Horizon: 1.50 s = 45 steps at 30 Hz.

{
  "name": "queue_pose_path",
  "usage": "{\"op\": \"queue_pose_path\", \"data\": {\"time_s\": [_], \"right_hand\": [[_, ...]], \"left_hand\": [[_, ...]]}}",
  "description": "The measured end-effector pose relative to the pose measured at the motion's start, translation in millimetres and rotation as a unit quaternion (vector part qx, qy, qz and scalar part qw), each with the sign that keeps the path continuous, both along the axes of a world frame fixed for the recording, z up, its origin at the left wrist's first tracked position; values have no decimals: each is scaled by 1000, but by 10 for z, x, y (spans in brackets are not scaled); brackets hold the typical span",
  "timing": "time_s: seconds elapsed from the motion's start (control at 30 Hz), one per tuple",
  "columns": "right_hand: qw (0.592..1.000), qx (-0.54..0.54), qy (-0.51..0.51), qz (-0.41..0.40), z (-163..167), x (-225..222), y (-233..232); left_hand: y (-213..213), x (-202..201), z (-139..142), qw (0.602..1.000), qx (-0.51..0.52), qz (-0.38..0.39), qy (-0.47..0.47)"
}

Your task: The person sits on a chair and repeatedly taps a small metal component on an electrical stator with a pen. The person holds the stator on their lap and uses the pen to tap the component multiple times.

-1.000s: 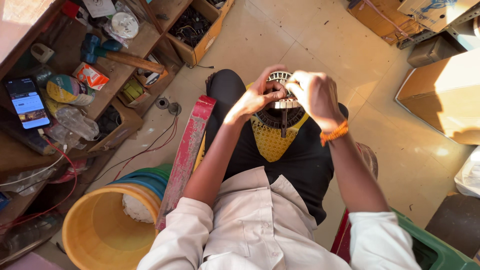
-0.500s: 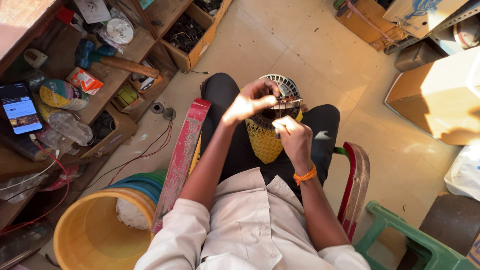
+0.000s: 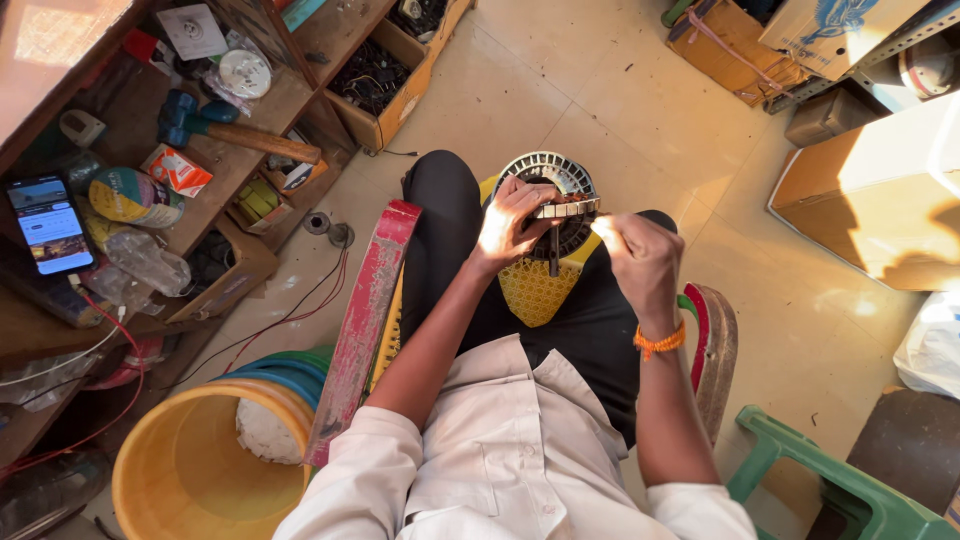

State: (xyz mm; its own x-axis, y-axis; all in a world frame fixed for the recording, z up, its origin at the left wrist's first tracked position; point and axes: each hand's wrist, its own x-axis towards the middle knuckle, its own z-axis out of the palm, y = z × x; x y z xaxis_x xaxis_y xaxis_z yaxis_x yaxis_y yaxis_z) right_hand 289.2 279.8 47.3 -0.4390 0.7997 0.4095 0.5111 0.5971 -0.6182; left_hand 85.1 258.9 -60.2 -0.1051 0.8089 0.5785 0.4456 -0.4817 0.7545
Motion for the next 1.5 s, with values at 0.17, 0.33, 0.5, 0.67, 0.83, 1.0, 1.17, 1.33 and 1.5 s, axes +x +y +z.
{"op": "queue_pose_path", "data": {"time_s": [0.17, 0.33, 0.5, 0.67, 0.83, 1.0, 1.17, 1.33, 1.5], "right_hand": [[991, 69, -84, 80, 159, -286, 230], [982, 108, -104, 111, 80, -410, 547], [969, 135, -180, 105, -10, -474, 829], [972, 75, -186, 123, -41, -541, 930], [976, 55, -183, 109, 52, -580, 861], [986, 17, -136, 94, 175, -528, 501], [996, -32, -62, 60, 67, -611, 40], [994, -105, 34, 11, -42, -556, -149], [999, -45, 6, 28, -328, -445, -241]], "left_hand": [[3, -7, -12, 1000, 6, -3, -2], [-1, 32, -4, 1000, 3, 14, 8], [-31, 7, 90, 1000, -19, 3, -7], [73, -112, 139, 880, -219, -155, -392], [311, -170, 49, 813, -308, -207, -449], [307, -353, -82, 864, -312, -245, -310], [307, -494, -51, 898, -188, -305, -256], [324, -523, 83, 915, -169, -305, -201], [343, -539, 128, 886, -215, -328, -248]]}}
